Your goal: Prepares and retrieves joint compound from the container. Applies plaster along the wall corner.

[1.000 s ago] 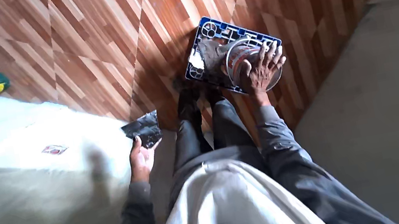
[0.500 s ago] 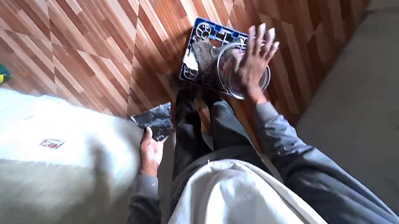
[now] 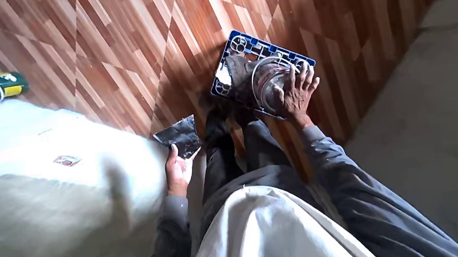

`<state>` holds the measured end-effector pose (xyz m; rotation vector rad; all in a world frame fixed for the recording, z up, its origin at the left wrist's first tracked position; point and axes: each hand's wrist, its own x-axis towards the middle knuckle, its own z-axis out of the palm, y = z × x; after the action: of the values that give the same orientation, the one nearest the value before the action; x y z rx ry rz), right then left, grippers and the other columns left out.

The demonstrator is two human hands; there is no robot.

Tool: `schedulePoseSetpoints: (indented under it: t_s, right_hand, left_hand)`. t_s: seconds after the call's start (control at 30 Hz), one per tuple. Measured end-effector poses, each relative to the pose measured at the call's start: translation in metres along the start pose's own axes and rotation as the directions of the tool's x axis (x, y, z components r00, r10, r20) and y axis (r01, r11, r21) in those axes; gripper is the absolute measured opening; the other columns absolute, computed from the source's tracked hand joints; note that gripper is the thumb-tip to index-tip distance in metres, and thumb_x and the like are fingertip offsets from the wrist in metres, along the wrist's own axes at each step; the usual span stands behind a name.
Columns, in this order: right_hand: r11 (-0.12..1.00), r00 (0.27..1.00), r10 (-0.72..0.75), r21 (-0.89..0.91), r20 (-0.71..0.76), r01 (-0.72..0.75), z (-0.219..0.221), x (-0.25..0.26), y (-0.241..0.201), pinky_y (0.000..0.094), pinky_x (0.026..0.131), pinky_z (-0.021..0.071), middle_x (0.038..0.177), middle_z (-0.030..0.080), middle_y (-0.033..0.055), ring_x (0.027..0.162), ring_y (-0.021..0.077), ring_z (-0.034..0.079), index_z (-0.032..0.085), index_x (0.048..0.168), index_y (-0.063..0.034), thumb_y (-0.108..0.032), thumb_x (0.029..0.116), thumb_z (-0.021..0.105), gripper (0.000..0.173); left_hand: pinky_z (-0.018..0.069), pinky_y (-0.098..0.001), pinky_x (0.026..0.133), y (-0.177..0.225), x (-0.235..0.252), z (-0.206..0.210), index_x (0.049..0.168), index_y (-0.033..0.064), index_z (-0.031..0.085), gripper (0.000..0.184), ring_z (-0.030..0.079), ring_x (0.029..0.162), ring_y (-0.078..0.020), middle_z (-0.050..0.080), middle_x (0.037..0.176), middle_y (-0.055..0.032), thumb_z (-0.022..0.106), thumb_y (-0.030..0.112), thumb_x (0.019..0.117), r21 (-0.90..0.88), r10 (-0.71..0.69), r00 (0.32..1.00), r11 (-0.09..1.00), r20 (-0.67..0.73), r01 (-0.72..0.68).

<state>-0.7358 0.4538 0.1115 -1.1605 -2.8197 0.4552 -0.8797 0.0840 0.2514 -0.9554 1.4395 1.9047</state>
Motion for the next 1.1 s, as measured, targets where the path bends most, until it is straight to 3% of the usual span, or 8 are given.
schedulePoseSetpoints:
  t_s: [0.17,0.27,0.37,0.53,0.67,0.9,1.03,1.1]
  right_hand:
    - [0.979,0.967,0.110,0.142,0.230,-0.145,-0.035,0.100,-0.022,0.0674,0.117,0.0245,0.161,0.039,0.0202,0.151,0.0442,0.029,0.042,0.157,-0.0139,-0.059,0.1050,0.033,0.069]
    - [0.964,0.805,0.109,0.134,0.583,-0.228,-0.022,0.163,-0.014,0.0733,0.101,0.0416,0.139,0.059,0.0280,0.131,0.0510,0.053,0.050,0.148,-0.0061,-0.058,0.1069,0.030,0.070]
    - [0.957,0.667,-0.056,0.229,0.743,-0.175,-0.025,0.176,-0.018,0.0682,0.106,0.0413,0.133,0.062,0.0283,0.125,0.0471,0.059,0.059,0.140,-0.0050,-0.049,0.1102,0.035,0.058]
    - [0.892,0.810,0.037,0.345,0.586,-0.291,-0.083,0.131,-0.019,0.0600,0.099,0.0498,0.117,0.070,0.0211,0.110,0.0345,0.067,0.064,0.132,-0.0064,-0.045,0.1109,0.034,0.053]
    - [0.623,0.878,-0.002,0.687,0.479,-0.373,-0.108,0.076,0.010,0.0393,0.105,0.0532,0.135,0.065,0.0056,0.122,0.0136,0.062,0.059,0.142,-0.0117,-0.048,0.1099,0.032,0.056]
    - [0.114,0.835,0.184,0.833,0.518,-0.542,-0.120,0.059,0.024,0.0498,0.100,0.0532,0.134,0.064,0.0137,0.119,0.0253,0.064,0.039,0.153,-0.0081,-0.064,0.0998,-0.011,0.092]
    - [0.212,0.673,0.501,0.676,0.544,-0.706,-0.133,0.062,0.055,0.0428,0.086,0.0595,0.115,0.070,0.0165,0.099,0.0250,0.071,0.051,0.138,0.0017,-0.049,0.1114,0.011,0.071]
    - [0.401,0.734,0.492,0.627,0.468,-0.668,-0.143,0.058,0.061,0.0436,0.082,0.0623,0.112,0.071,0.0158,0.095,0.0246,0.073,0.058,0.132,0.0036,-0.040,0.1128,0.024,0.058]
  left_hand:
    - [0.0537,-0.0580,0.100,0.006,0.001,0.037,0.150,0.0007,0.036,0.045,0.062,0.123,-0.0365,0.057,0.138,-0.0229,0.027,0.026,0.1135,0.061,-0.098,0.995,0.994,0.034,0.096]
    - [0.0536,-0.0509,0.100,-0.011,0.037,0.084,0.146,0.0028,0.043,0.042,0.063,0.119,-0.0301,0.061,0.133,-0.0184,0.035,0.026,0.1124,0.191,-0.193,0.975,0.967,0.107,0.170]
    - [0.0537,-0.0479,0.100,-0.047,0.091,0.146,0.144,0.0048,0.049,0.042,0.063,0.119,-0.0262,0.063,0.133,-0.0146,0.045,0.029,0.1098,0.293,-0.236,0.938,0.943,0.253,0.159]
    - [0.0397,-0.0436,0.116,-0.086,0.132,0.249,0.143,-0.0005,0.053,0.045,0.050,0.138,-0.0213,0.055,0.147,-0.0157,0.052,0.027,0.1071,0.481,-0.257,0.821,0.877,0.510,-0.024]
    - [0.0516,-0.0463,0.098,-0.075,0.094,0.272,0.111,-0.0025,0.070,0.032,0.065,0.109,-0.0225,0.069,0.114,-0.0159,0.062,0.027,0.1009,0.608,-0.235,0.718,0.728,0.655,-0.316]
    - [0.0490,-0.0481,0.096,-0.079,0.052,0.276,0.110,-0.0039,0.069,0.034,0.063,0.103,-0.0275,0.068,0.109,-0.0197,0.055,0.027,0.1065,0.689,-0.385,0.603,0.587,0.699,-0.425]
    - [0.0448,-0.0516,0.109,-0.094,0.045,0.288,0.127,0.0006,0.067,0.037,0.061,0.123,-0.0295,0.066,0.128,-0.0193,0.056,0.029,0.1063,0.743,-0.446,0.607,0.521,0.657,-0.421]
    - [0.0461,-0.0536,0.107,-0.095,0.037,0.289,0.127,0.0027,0.068,0.036,0.061,0.123,-0.0306,0.067,0.128,-0.0190,0.054,0.029,0.1067,0.767,-0.453,0.627,0.476,0.634,-0.431]
